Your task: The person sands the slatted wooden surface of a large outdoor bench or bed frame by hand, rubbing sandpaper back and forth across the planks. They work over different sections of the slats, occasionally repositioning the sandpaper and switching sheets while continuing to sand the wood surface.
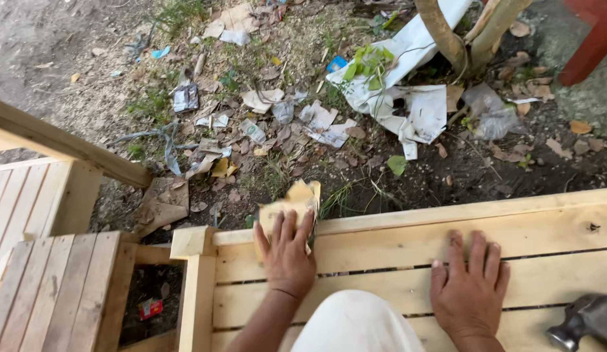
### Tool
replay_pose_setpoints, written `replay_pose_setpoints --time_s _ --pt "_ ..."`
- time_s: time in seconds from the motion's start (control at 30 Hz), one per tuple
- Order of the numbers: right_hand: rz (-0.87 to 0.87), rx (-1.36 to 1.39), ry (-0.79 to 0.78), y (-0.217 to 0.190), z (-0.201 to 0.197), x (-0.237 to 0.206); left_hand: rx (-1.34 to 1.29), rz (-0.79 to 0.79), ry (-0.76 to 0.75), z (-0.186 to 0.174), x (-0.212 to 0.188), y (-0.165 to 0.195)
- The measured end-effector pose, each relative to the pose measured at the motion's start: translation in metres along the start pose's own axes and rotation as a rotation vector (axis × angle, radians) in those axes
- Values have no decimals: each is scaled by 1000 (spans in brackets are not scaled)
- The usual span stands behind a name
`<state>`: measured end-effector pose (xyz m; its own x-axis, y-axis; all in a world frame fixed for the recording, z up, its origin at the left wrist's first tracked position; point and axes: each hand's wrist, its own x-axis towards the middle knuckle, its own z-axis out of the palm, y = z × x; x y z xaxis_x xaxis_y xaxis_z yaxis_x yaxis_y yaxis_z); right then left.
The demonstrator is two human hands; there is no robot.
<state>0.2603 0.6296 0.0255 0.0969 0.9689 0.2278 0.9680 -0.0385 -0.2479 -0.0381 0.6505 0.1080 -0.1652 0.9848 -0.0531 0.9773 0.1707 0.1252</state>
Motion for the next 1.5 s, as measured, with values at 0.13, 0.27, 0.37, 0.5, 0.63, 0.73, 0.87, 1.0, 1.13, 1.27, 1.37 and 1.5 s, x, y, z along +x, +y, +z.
replay_pose_setpoints --time_s 0.13,0.27,0.37,0.5,0.63,0.73,0.87,1.0,1.13,1.27,1.37,1.5 --pt "130 -55 34 3 12 32 -48 -328 -591 -24 74 -80" --pt "197 -90 58 1 27 49 -100 -21 -1005 27 133 -110" --pt "218 -97 67 0 32 45 -125 245 -1210 104 158 -32" --pt "269 -171 34 3 31 41 -391 444 -1128 187 173 151" --pt "235 -128 35 6 29 45 -502 391 -1121 188 168 130" --pt "238 -139 31 5 30 45 191 1363 -662 142 160 -24" --pt "245 -125 25 3 32 41 -203 -74 -1232 90 146 -115" --pt "239 -119 25 3 31 42 -36 900 -986 92 155 15" --pt "229 -107 31 7 30 44 -478 219 -1190 99 161 90" --pt "228 -133 39 11 36 46 -189 70 -1178 75 153 -45" --pt "237 -160 42 12 43 46 -186 -141 -1211 69 149 -129" --pt "249 -160 42 12 43 46 -221 136 -1183 93 155 -54"
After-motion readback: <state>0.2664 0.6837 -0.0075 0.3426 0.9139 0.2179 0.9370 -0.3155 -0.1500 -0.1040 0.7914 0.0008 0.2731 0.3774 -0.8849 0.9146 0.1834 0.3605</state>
